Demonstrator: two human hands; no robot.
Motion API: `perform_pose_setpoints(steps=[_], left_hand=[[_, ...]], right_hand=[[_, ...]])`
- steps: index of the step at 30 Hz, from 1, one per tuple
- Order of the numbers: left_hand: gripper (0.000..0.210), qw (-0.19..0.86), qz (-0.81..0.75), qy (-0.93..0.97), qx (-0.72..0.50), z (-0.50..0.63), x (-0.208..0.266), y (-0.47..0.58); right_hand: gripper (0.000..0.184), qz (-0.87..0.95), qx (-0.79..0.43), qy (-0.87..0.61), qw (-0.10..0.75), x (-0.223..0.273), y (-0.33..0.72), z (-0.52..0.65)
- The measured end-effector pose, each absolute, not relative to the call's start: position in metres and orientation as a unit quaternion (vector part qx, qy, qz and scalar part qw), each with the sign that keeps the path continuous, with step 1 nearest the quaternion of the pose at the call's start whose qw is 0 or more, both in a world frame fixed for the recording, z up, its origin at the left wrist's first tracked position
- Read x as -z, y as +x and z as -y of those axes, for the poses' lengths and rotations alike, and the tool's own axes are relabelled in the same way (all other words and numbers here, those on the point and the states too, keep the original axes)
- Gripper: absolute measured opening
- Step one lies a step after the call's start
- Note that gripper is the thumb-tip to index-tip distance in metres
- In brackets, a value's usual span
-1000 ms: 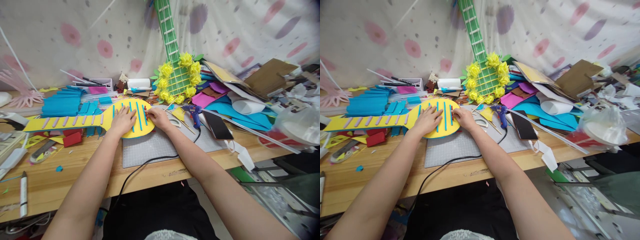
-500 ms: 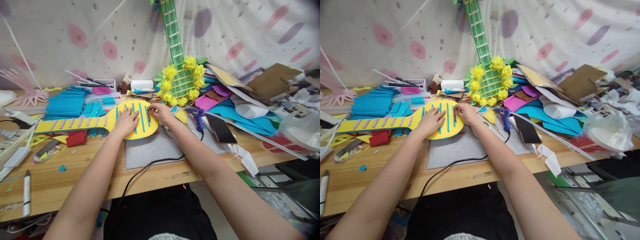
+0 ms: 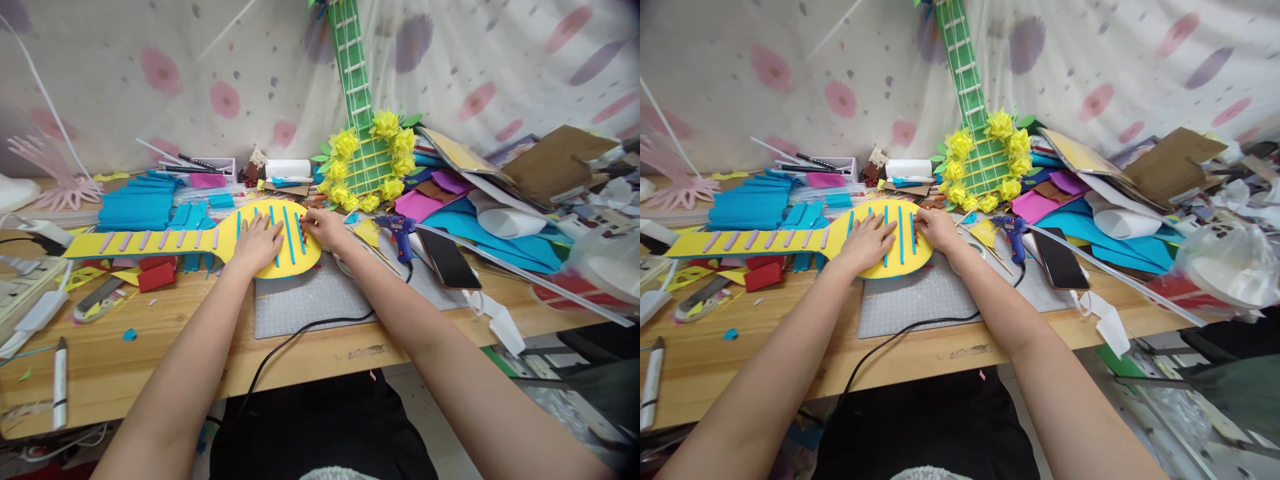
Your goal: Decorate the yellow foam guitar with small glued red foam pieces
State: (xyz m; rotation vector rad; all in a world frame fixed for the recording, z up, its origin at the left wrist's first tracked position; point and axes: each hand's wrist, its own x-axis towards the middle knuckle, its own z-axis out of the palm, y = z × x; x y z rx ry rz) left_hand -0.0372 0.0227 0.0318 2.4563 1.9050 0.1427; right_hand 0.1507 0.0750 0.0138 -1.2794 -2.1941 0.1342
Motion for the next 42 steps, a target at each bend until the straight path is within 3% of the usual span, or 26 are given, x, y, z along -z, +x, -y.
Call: perform_pose_setpoints(steps=[14, 21, 34, 39, 42], left_hand=[[0.050, 0.022, -0.613, 0.788, -0.046, -0.023, -0.033, -0.037], [0.050, 0.026, -0.612, 0.789, -0.052, -0.023, -0.032, -0.040], [0.050, 0.033, -0.616, 0.785, -0.050, -0.021, -0.034, -0.039], [0.050, 0.037, -0.616, 0.785, -0.052, -0.021, -0.034, -0.039], [0.050, 0.035, -0.615, 0.786, -0.055, -0.021, -0.034, -0.039]], right_hand=[[0.015, 0.826, -0.059, -0.470, 0.305, -0.012, 0.153, -0.075], [0.019, 0.774, -0.157, -0.478, 0.384, -0.025, 0.162, -0.081], [0.012, 0.814, -0.154, -0.466, 0.310, -0.023, 0.153, -0.096], [0.025, 0.833, -0.125, -0.457, 0.285, -0.027, 0.154, -0.097], [0.024, 0.854, -0.073, -0.446, 0.258, -0.028, 0.155, -0.099]])
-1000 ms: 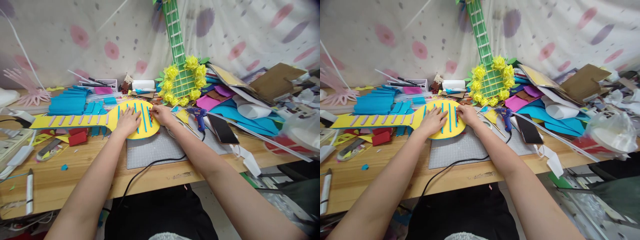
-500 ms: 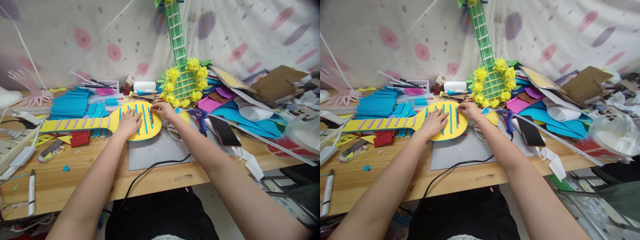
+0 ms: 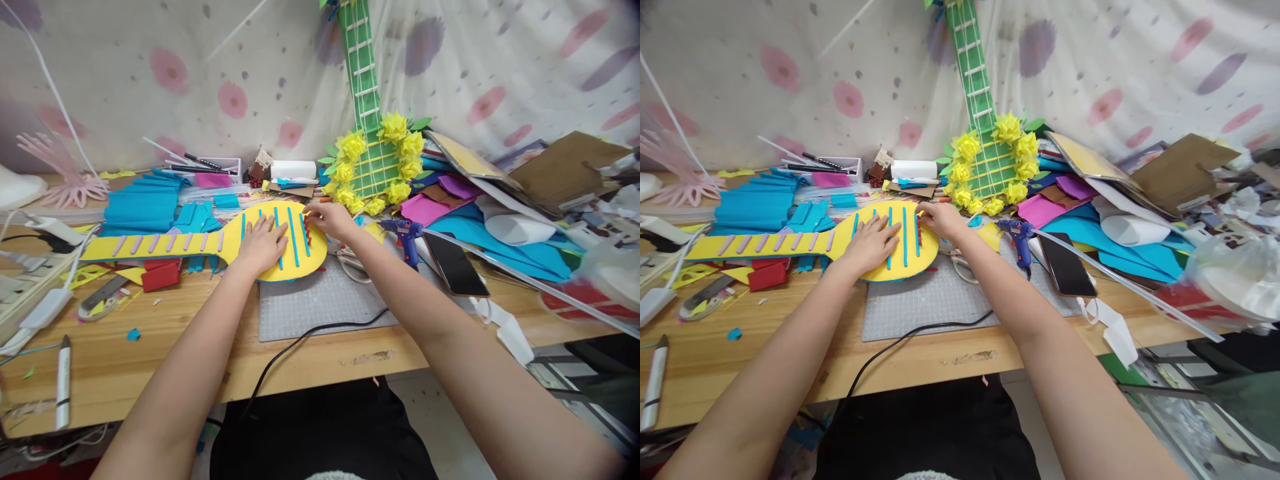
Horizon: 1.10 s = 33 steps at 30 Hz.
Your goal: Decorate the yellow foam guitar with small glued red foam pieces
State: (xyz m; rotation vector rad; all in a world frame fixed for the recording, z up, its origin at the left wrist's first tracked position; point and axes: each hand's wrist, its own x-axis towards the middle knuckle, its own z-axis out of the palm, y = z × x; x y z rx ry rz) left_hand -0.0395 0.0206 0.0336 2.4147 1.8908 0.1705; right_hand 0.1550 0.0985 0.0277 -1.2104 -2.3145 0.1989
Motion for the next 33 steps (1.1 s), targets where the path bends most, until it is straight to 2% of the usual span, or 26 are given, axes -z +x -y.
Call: perform_pose_setpoints(steps=[5, 11, 33], left_hand=[[0.050, 0.036, -0.615, 0.786, -0.051, -0.0208, -0.0349, -0.0387], [0.050, 0.026, -0.611, 0.790, -0.053, -0.0209, -0.0336, -0.0378], [0.050, 0.019, -0.607, 0.792, -0.056, -0.0234, -0.0302, -0.0381]], right_hand=[[0.018, 0.865, -0.024, -0.442, 0.237, -0.0263, 0.1537, -0.1013], [0.019, 0.868, -0.015, -0.441, 0.227, -0.0243, 0.1528, -0.1010], [0.021, 0.845, -0.043, -0.475, 0.244, -0.0223, 0.1501, -0.0944]])
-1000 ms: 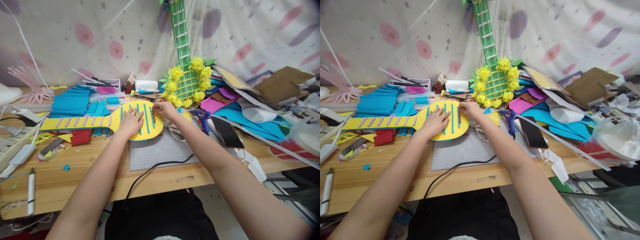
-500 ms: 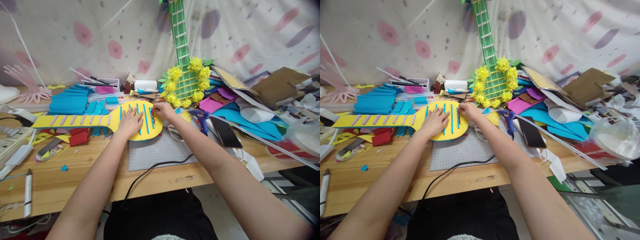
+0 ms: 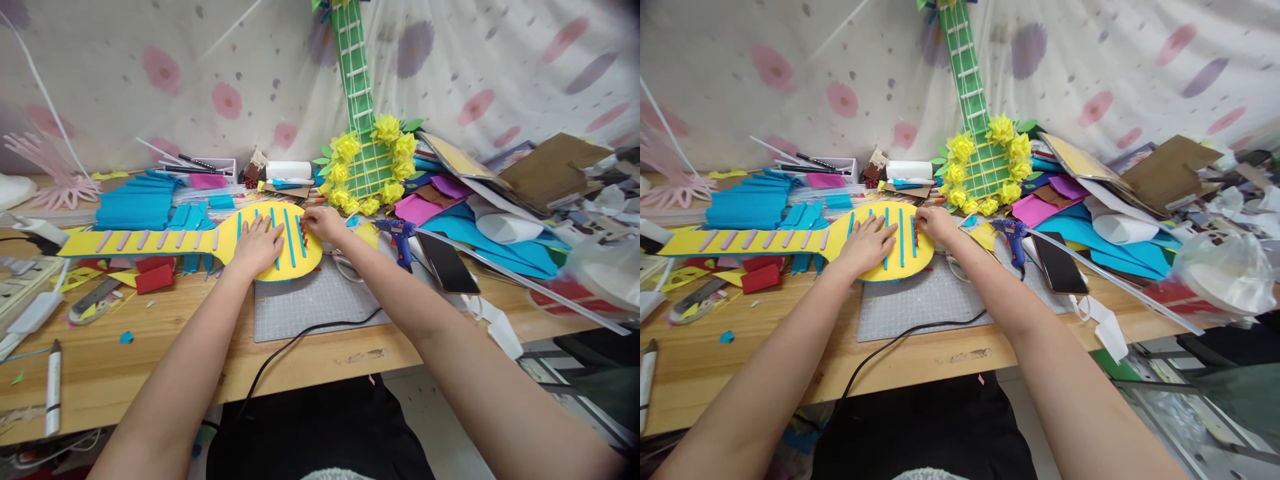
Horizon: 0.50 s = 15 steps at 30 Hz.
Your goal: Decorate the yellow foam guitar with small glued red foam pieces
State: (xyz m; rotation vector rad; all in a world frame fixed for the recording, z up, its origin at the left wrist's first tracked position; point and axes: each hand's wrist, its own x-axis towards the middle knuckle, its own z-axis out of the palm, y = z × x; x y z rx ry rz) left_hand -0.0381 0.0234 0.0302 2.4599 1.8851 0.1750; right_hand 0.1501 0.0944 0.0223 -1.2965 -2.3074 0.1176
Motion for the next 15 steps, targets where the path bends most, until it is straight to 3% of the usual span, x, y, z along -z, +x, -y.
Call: perform_pose_setpoints(steps=[5, 11, 15], left_hand=[[0.050, 0.023, -0.609, 0.791, -0.055, -0.022, -0.032, -0.038], [0.049, 0.040, -0.595, 0.801, -0.062, -0.018, -0.032, -0.046], [0.050, 0.053, -0.557, 0.827, -0.059, -0.011, -0.028, -0.059]], right_hand=[[0.021, 0.846, -0.072, -0.461, 0.257, -0.025, 0.153, -0.094], [0.044, 0.796, -0.194, -0.447, 0.358, -0.027, 0.162, -0.083], [0.036, 0.731, -0.236, -0.495, 0.407, -0.025, 0.169, -0.072]])
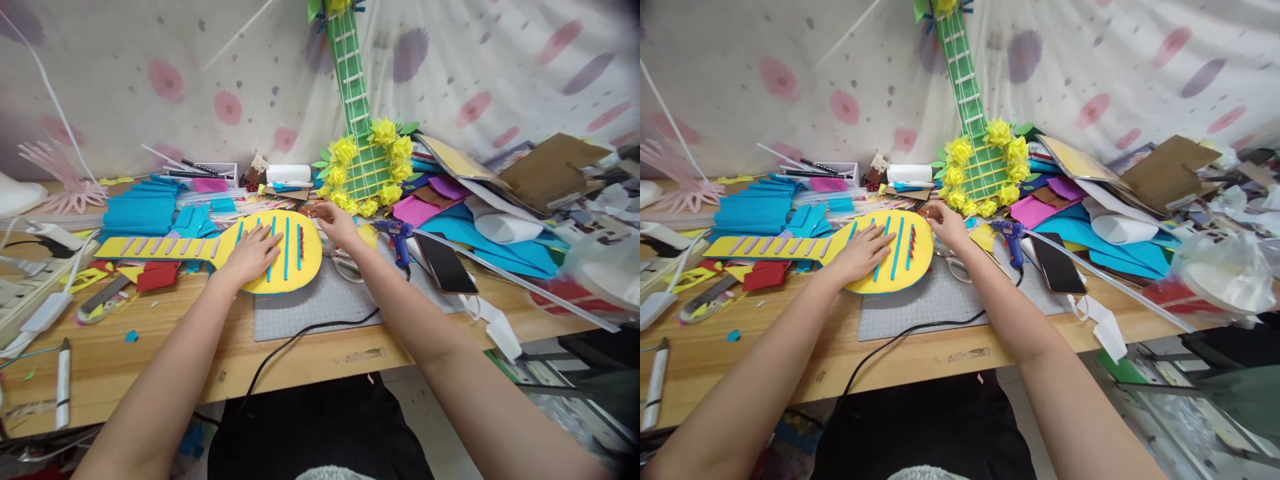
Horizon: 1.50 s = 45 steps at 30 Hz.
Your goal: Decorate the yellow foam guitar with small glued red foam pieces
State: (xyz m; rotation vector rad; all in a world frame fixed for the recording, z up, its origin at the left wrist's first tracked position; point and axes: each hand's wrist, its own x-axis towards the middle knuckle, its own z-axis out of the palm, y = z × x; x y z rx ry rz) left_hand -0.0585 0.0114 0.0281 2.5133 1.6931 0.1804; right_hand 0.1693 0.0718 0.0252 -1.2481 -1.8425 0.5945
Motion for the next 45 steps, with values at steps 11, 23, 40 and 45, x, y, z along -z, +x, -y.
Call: perform_pose_setpoints(steps=[11, 23, 40, 45], left_hand=[[0.042, 0.068, -0.514, 0.843, -0.141, -0.014, -0.055, -0.066], [0.030, 0.088, -0.500, 0.850, -0.143, -0.032, -0.083, -0.013], [0.020, 0.416, -0.553, 0.656, -0.300, -0.043, -0.118, 0.000], [0.034, 0.383, -0.598, 0.620, -0.333, -0.043, -0.122, -0.010]], right_hand=[[0.021, 0.722, -0.203, -0.576, 0.325, -0.016, 0.200, -0.040], [0.026, 0.788, -0.308, -0.472, 0.250, -0.031, 0.239, -0.026], [0.029, 0.805, -0.075, -0.517, 0.280, -0.023, 0.240, -0.018], [0.024, 0.844, -0.092, -0.506, 0.155, -0.012, 0.246, -0.006]])
